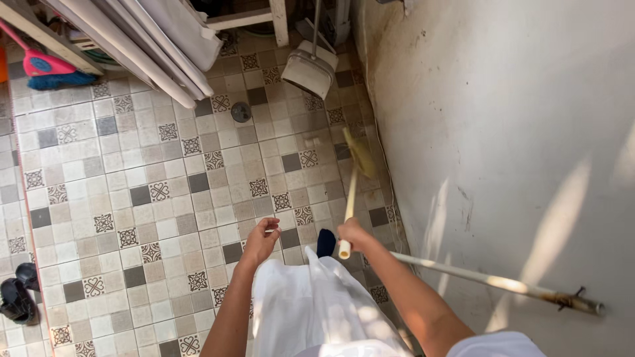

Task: The person sweeps debris from the floor using a broom and dustpan, moves roller skates and flip-flops aside, and tidies the area by placing items back onto a shelf.

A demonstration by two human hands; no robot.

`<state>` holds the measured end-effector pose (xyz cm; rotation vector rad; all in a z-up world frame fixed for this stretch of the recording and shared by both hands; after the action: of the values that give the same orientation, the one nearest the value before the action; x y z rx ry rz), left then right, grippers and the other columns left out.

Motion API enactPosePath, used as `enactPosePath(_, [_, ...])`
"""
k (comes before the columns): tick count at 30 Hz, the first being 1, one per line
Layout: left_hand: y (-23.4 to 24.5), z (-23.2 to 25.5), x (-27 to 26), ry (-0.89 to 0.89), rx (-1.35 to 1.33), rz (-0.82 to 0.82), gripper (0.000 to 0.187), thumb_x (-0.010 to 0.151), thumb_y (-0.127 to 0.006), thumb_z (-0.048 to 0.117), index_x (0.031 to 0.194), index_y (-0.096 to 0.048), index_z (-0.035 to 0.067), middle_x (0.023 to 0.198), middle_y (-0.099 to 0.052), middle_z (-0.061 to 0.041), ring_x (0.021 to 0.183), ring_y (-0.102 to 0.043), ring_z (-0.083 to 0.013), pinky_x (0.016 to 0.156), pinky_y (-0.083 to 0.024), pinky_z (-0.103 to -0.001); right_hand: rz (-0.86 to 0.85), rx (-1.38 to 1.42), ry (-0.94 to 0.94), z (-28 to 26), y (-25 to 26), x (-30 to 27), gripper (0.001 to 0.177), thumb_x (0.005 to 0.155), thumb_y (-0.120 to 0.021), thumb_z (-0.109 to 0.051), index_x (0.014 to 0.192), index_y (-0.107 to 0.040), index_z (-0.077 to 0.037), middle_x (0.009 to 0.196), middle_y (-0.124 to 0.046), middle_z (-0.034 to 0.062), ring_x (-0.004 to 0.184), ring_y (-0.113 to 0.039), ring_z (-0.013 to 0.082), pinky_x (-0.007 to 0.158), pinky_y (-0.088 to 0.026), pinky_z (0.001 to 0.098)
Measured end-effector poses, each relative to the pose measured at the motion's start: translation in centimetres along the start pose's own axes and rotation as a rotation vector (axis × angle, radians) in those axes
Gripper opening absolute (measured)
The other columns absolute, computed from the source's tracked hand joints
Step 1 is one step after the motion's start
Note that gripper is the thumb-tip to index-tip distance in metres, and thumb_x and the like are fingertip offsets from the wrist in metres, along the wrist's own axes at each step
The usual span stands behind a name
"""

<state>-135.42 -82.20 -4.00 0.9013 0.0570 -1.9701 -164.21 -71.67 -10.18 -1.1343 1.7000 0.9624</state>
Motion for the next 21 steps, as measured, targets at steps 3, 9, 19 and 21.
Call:
enactPosePath(3, [-0.6,0.9,1.3,-0.007,0.000,-0.006,0.033,0.093,-0.068,0.019,0.125,-0.064,0.009,0.117,-0.072,-0.007,0.095,-0.071,-0.0192,0.087,-0.056,-0.033,-0.137,0.047,0.028,-2.7,-0.9,-2.9,0.009,0.089,-0.057,0.001,0.091,-0.053,0.009,0.064,-0.054,0.0101,0.047,-0.055,0.0187,0.037,-0.045,0.0350])
enactPosePath(9, [-0.4,3.4,6.0,-0.025,-0.008,-0.033,0.033,0.093,-0.067,0.018,0.125,-0.064,0.008,0.115,-0.073,-0.008,0.094,-0.070,-0.0198,0.085,-0.056,-0.033,-0.119,0.080,0.123,-10.0,5.6,-6.7,0.011,0.086,-0.062,-0.002,0.086,-0.051,-0.002,0.060,-0.052,0.0049,0.042,-0.050,0.0158,0.035,-0.041,0.0341])
enactPosePath(19, [2.9,4.9,12.0,-0.074,0.012,-0.021,0.032,0.092,-0.068,0.017,0.122,-0.066,0.007,0.111,-0.074,-0.010,0.096,-0.071,-0.0210,0.086,-0.057,-0.034,0.090,0.023,0.358,-22.3,9.2,8.3,0.012,0.084,-0.061,-0.002,0.092,-0.055,0.004,0.061,-0.056,0.0087,0.042,-0.054,0.0193,0.034,-0.043,0.0376])
enactPosePath(21, [4.6,4.2,13.3,-0.063,0.046,-0.012,0.032,0.092,-0.068,0.018,0.123,-0.066,0.007,0.111,-0.074,-0.010,0.096,-0.072,-0.0215,0.086,-0.057,-0.034,0.158,-0.048,0.388,-25.9,10.0,12.7,0.017,0.084,-0.062,-0.002,0.098,-0.058,0.005,0.063,-0.058,0.0091,0.043,-0.055,0.0198,0.037,-0.046,0.0372])
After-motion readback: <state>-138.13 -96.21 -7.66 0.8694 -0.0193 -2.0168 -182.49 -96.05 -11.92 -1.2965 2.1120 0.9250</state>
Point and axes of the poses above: each hand's wrist, its own x-axis towards the middle knuckle, its own y-axis out of the back of the hand, z = x × y, the point moved 1 cm from there along x, towards the middle knuckle
